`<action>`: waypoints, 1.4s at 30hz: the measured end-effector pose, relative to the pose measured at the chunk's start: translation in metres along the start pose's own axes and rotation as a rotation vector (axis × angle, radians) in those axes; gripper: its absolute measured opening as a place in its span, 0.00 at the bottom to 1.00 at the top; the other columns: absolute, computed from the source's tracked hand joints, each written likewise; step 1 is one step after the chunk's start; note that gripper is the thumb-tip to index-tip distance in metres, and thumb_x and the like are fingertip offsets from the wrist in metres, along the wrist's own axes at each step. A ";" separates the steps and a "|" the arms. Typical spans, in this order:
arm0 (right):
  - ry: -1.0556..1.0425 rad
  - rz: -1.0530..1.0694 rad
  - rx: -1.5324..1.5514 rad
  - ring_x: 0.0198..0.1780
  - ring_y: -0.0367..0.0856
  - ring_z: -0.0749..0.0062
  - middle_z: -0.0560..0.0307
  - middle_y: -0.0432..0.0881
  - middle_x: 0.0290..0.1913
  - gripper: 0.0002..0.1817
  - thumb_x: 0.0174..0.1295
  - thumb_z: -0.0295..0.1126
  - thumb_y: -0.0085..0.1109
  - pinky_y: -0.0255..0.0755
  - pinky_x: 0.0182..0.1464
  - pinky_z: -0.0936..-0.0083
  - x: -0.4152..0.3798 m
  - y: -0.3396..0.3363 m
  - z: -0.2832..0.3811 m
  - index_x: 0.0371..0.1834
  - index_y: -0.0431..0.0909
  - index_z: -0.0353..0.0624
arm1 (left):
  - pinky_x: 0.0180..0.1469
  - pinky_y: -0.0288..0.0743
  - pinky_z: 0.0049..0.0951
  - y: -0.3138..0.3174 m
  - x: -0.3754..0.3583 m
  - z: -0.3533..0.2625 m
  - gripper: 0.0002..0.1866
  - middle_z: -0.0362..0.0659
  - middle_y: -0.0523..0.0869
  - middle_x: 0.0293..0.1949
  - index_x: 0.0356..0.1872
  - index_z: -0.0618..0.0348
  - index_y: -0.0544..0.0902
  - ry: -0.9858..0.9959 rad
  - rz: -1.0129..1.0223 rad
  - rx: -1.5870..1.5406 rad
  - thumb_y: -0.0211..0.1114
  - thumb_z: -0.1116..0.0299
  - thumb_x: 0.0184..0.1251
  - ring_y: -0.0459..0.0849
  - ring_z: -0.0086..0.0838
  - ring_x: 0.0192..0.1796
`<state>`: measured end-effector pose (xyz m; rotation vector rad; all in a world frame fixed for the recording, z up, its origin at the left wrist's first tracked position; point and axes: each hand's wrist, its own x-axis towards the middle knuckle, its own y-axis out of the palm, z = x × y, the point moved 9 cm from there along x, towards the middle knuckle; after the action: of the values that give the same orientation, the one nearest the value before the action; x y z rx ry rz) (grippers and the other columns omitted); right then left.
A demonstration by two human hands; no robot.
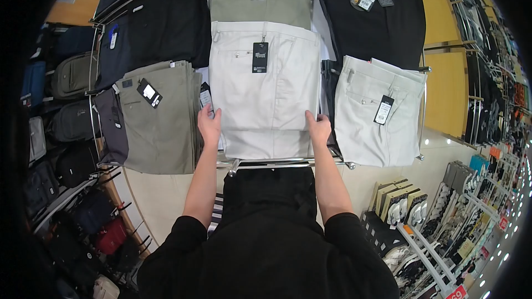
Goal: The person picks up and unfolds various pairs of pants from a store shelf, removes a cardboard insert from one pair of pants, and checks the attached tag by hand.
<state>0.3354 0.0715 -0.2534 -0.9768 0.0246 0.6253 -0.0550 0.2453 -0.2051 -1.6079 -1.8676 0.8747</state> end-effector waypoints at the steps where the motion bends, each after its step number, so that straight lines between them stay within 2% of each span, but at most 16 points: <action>1: 0.000 0.002 0.001 0.34 0.81 0.59 0.44 0.81 0.28 0.32 0.44 0.55 0.67 0.72 0.41 0.69 0.000 -0.001 0.000 0.35 0.80 0.29 | 0.47 0.73 0.33 -0.001 -0.004 0.001 0.24 0.54 0.83 0.38 0.47 0.67 0.78 0.000 -0.001 0.002 0.69 0.61 0.51 0.82 0.38 0.40; 4: 0.076 0.116 -0.147 0.37 0.83 0.57 0.41 0.83 0.31 0.36 0.44 0.58 0.66 0.72 0.42 0.68 -0.001 -0.003 0.003 0.34 0.80 0.28 | 0.44 0.73 0.36 0.012 -0.023 0.027 0.25 0.53 0.82 0.34 0.44 0.68 0.78 -0.244 0.160 -0.059 0.70 0.58 0.50 0.81 0.41 0.38; 8: 0.090 0.291 -0.187 0.37 0.83 0.58 0.40 0.83 0.31 0.35 0.45 0.58 0.66 0.72 0.42 0.68 0.004 0.002 0.019 0.33 0.80 0.28 | 0.44 0.74 0.36 0.012 -0.035 0.040 0.28 0.53 0.83 0.34 0.44 0.68 0.78 -0.400 0.230 -0.025 0.71 0.54 0.48 0.82 0.40 0.38; 10: 0.088 0.354 -0.103 0.41 0.82 0.52 0.39 0.83 0.36 0.35 0.44 0.57 0.66 0.73 0.46 0.67 0.006 0.016 0.012 0.40 0.80 0.30 | 0.36 0.77 0.28 0.020 -0.045 0.054 0.30 0.49 0.84 0.34 0.44 0.70 0.78 -0.588 0.284 -0.172 0.73 0.55 0.47 0.83 0.30 0.37; 11: 0.087 0.359 -0.100 0.41 0.82 0.52 0.39 0.83 0.36 0.35 0.44 0.57 0.66 0.73 0.46 0.67 0.008 0.023 0.002 0.40 0.80 0.30 | 0.36 0.77 0.28 0.028 -0.045 0.069 0.30 0.49 0.84 0.34 0.44 0.70 0.78 -0.588 0.280 -0.169 0.73 0.55 0.47 0.83 0.30 0.37; 13: 0.057 0.410 0.203 0.42 0.83 0.56 0.40 0.83 0.36 0.31 0.46 0.51 0.68 0.73 0.46 0.69 0.007 0.037 -0.002 0.40 0.80 0.29 | 0.32 0.76 0.26 0.035 -0.039 0.081 0.30 0.47 0.83 0.32 0.45 0.70 0.77 -0.495 0.241 -0.104 0.74 0.56 0.47 0.82 0.27 0.34; 17: 0.036 0.430 0.227 0.42 0.83 0.62 0.43 0.84 0.39 0.28 0.48 0.44 0.69 0.72 0.46 0.71 0.002 0.034 0.006 0.42 0.79 0.28 | 0.31 0.75 0.26 0.044 -0.034 0.078 0.29 0.45 0.83 0.33 0.45 0.69 0.77 -0.441 0.344 -0.103 0.74 0.58 0.47 0.81 0.27 0.32; 19: 0.056 0.468 0.366 0.42 0.82 0.66 0.47 0.83 0.40 0.27 0.49 0.40 0.69 0.72 0.46 0.73 -0.003 0.031 0.019 0.45 0.77 0.28 | 0.30 0.74 0.25 0.044 -0.028 0.072 0.26 0.44 0.83 0.31 0.43 0.70 0.78 -0.408 0.240 -0.346 0.74 0.59 0.47 0.79 0.26 0.30; 20: 0.058 0.469 0.365 0.42 0.82 0.66 0.47 0.83 0.40 0.27 0.49 0.40 0.69 0.72 0.46 0.73 -0.003 0.029 0.022 0.45 0.77 0.28 | 0.30 0.74 0.25 0.044 -0.028 0.069 0.26 0.44 0.83 0.31 0.43 0.70 0.78 -0.410 0.240 -0.345 0.74 0.59 0.47 0.79 0.26 0.30; 22: 0.178 0.511 0.497 0.41 0.81 0.68 0.50 0.82 0.41 0.26 0.49 0.36 0.69 0.72 0.46 0.73 -0.002 0.033 0.024 0.47 0.76 0.29 | 0.42 0.73 0.33 0.044 -0.028 0.065 0.27 0.51 0.84 0.32 0.39 0.71 0.80 -0.459 0.215 -0.383 0.73 0.57 0.45 0.82 0.39 0.36; 25: 0.215 0.569 0.478 0.41 0.80 0.68 0.50 0.82 0.41 0.26 0.49 0.35 0.69 0.73 0.46 0.73 0.007 0.035 0.029 0.48 0.75 0.29 | 0.44 0.73 0.34 0.037 -0.020 0.056 0.26 0.54 0.85 0.34 0.39 0.71 0.80 -0.419 0.219 -0.208 0.73 0.57 0.45 0.83 0.40 0.38; 29: 0.296 0.729 0.644 0.47 0.79 0.63 0.46 0.80 0.46 0.27 0.53 0.34 0.67 0.71 0.53 0.69 0.011 0.048 0.034 0.52 0.71 0.28 | 0.45 0.73 0.35 0.021 -0.018 0.039 0.27 0.56 0.85 0.37 0.38 0.72 0.80 -0.389 0.224 -0.090 0.73 0.57 0.44 0.83 0.42 0.40; 32: 0.289 0.705 0.660 0.46 0.80 0.63 0.45 0.81 0.46 0.27 0.53 0.32 0.67 0.73 0.50 0.70 0.012 0.043 0.044 0.52 0.71 0.26 | 0.43 0.75 0.33 0.024 -0.021 0.044 0.27 0.53 0.85 0.36 0.40 0.71 0.79 -0.414 0.257 -0.019 0.73 0.58 0.45 0.84 0.38 0.38; 34: 0.288 0.702 0.627 0.46 0.80 0.63 0.45 0.81 0.46 0.27 0.53 0.32 0.67 0.73 0.50 0.70 0.015 0.049 0.038 0.52 0.71 0.25 | 0.41 0.76 0.30 0.046 -0.044 0.060 0.26 0.49 0.84 0.37 0.44 0.70 0.77 -0.752 0.401 -0.452 0.74 0.61 0.48 0.83 0.33 0.36; 37: 0.279 0.732 0.569 0.49 0.79 0.62 0.44 0.79 0.48 0.29 0.54 0.34 0.66 0.71 0.53 0.69 0.017 0.053 0.036 0.54 0.69 0.23 | 0.42 0.76 0.27 0.055 -0.054 0.064 0.26 0.47 0.82 0.40 0.48 0.69 0.74 -0.886 0.453 -0.627 0.72 0.64 0.51 0.82 0.29 0.38; 42: 0.327 0.687 0.452 0.51 0.78 0.61 0.42 0.77 0.50 0.31 0.55 0.36 0.65 0.69 0.56 0.69 0.011 0.031 0.053 0.55 0.67 0.21 | 0.42 0.74 0.27 0.062 -0.046 0.069 0.23 0.46 0.81 0.44 0.49 0.66 0.73 -0.818 0.371 -0.791 0.71 0.68 0.54 0.81 0.28 0.42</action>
<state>0.3154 0.1305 -0.2496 -0.6042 0.7864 1.0231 -0.0588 0.1959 -0.2958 -2.3520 -2.7687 1.1463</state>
